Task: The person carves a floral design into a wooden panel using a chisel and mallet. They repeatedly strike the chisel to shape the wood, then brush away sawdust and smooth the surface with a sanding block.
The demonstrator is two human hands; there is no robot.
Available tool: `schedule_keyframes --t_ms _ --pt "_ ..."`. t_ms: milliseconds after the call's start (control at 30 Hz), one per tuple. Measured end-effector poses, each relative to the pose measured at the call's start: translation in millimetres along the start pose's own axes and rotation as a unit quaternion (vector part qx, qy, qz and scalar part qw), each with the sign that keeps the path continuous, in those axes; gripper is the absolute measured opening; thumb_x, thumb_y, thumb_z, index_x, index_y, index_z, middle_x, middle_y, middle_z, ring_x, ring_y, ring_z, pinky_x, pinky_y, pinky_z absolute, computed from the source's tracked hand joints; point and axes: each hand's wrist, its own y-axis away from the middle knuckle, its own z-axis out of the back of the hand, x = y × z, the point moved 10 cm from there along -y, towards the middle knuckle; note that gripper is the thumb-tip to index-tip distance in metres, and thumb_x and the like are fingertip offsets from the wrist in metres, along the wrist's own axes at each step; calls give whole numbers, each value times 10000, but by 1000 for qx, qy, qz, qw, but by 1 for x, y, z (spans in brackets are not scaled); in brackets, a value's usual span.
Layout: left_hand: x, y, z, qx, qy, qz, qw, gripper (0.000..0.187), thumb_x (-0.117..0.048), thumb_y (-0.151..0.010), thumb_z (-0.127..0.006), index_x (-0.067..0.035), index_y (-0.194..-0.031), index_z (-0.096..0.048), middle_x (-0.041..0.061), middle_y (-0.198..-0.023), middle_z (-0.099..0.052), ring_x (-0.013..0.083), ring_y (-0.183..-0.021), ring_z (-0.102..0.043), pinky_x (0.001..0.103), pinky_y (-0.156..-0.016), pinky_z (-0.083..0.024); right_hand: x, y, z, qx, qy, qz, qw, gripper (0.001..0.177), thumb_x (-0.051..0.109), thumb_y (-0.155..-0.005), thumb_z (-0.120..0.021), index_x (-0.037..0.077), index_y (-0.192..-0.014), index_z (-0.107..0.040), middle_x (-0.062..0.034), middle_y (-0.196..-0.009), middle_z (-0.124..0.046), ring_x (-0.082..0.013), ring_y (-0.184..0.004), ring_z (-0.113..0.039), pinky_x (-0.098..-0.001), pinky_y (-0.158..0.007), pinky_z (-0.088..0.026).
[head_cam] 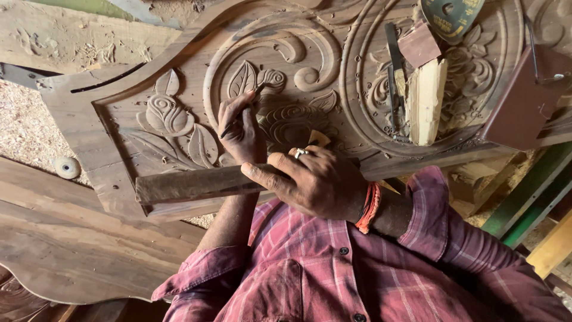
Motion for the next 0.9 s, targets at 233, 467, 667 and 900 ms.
schedule_keyframes --t_ms 233,467,667,900 --pt "18 -35 15 -42 -47 172 983 260 -17 -1011 -605 -25 -1270 -581 125 -1187 -648 171 -978 -726 320 -828 -629 -37 22 -3 -34 -120 -94 988 664 284 -1001 -762 42 -1535 -450 -78 -1099 -705 -158 -805 -682 -302 -692 -593" --pt "9 -98 -24 224 -190 118 948 516 11 -1028 -646 16 -1476 -391 179 -1138 -745 201 -963 -762 302 -826 -662 -107 105 2 -161 -319 -370 857 562 238 -989 -707 54 -1469 -481 -31 -1057 -683 -88 -851 -673 -246 -747 -587" --pt "14 -128 -120 472 -338 -19 814 486 -33 -1023 -656 0 -1438 -406 117 -1020 -768 203 -845 -773 278 -669 -628 -125 160 -9 -230 -388 -472 757 346 158 -1004 -679 49 -1301 -537 -4 -973 -650 -66 -764 -601 -246 -689 -518" --pt "12 -119 -186 620 -444 -96 639 414 -146 -936 -753 -130 -1328 -622 92 -1041 -763 245 -927 -735 430 -720 -575 -131 176 -16 -268 -397 -503 720 275 134 -1008 -685 51 -1242 -568 3 -961 -639 -77 -755 -595 -252 -697 -506"
